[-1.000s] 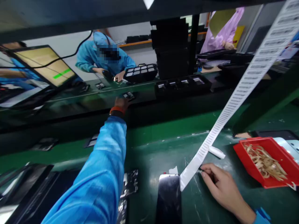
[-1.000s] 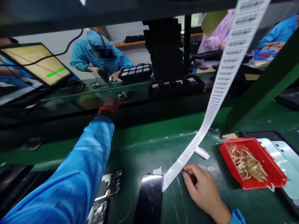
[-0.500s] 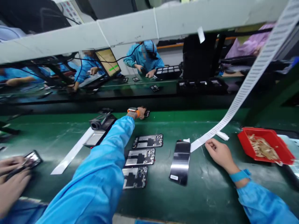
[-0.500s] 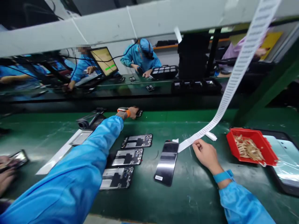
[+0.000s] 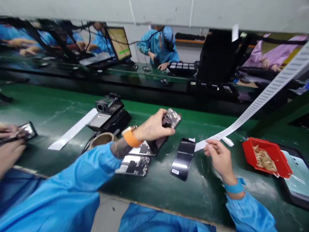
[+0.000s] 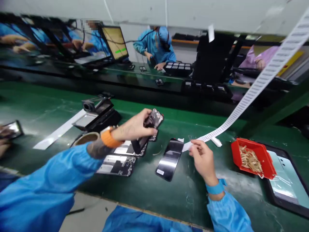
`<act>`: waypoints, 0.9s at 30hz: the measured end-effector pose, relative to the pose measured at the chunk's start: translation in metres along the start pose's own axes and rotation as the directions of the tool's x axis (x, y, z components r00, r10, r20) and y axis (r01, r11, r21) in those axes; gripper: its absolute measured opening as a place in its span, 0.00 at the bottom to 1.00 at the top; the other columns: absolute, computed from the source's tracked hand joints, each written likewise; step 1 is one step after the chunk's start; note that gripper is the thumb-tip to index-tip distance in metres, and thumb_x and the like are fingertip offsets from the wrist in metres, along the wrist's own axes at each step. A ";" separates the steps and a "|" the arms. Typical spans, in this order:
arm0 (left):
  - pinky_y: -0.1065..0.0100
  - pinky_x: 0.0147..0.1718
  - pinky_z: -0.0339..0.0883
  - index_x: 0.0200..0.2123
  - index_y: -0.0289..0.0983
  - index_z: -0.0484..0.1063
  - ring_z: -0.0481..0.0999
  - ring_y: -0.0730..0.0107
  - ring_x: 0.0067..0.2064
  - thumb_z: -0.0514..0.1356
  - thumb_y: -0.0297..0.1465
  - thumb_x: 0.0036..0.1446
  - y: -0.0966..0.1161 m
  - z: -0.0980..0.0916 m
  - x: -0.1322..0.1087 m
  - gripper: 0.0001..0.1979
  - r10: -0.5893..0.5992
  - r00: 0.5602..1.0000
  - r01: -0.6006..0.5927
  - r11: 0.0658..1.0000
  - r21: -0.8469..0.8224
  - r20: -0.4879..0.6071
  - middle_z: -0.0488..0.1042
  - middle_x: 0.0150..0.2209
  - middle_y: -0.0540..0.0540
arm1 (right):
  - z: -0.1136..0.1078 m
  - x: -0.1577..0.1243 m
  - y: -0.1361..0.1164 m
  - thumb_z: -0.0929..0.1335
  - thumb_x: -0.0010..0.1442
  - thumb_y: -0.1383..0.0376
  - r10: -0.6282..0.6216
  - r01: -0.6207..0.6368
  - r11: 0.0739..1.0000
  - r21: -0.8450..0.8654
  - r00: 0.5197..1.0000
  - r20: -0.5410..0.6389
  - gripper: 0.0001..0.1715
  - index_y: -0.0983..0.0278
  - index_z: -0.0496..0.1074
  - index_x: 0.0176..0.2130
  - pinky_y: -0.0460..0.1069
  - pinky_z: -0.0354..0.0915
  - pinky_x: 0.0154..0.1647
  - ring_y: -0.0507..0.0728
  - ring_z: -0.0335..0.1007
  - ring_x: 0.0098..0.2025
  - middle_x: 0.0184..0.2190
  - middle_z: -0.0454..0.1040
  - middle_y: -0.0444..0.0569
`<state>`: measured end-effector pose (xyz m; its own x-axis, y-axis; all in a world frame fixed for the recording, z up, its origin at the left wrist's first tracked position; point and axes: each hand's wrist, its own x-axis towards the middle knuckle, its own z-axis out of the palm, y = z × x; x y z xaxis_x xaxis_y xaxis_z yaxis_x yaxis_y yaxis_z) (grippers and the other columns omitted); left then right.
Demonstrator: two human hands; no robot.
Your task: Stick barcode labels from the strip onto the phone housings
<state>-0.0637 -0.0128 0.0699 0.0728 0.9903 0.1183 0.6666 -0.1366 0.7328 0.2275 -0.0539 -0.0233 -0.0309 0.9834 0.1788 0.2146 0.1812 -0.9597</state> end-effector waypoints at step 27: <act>0.64 0.42 0.73 0.63 0.39 0.62 0.77 0.56 0.53 0.61 0.18 0.44 -0.014 0.113 -0.076 0.39 0.120 0.893 0.348 0.427 -0.834 0.434 0.72 0.58 0.40 | 0.042 -0.013 -0.002 0.74 0.56 0.48 0.296 -0.327 0.933 0.150 0.934 0.199 0.21 0.62 0.76 0.39 0.51 0.71 0.32 0.56 0.75 0.31 0.32 0.81 0.46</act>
<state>0.0053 -0.0831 -0.0254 0.4667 0.8791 -0.0970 -0.3088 0.2648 0.9135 0.1863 -0.0663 -0.0328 -0.1595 0.9741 -0.1600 0.0638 -0.1516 -0.9864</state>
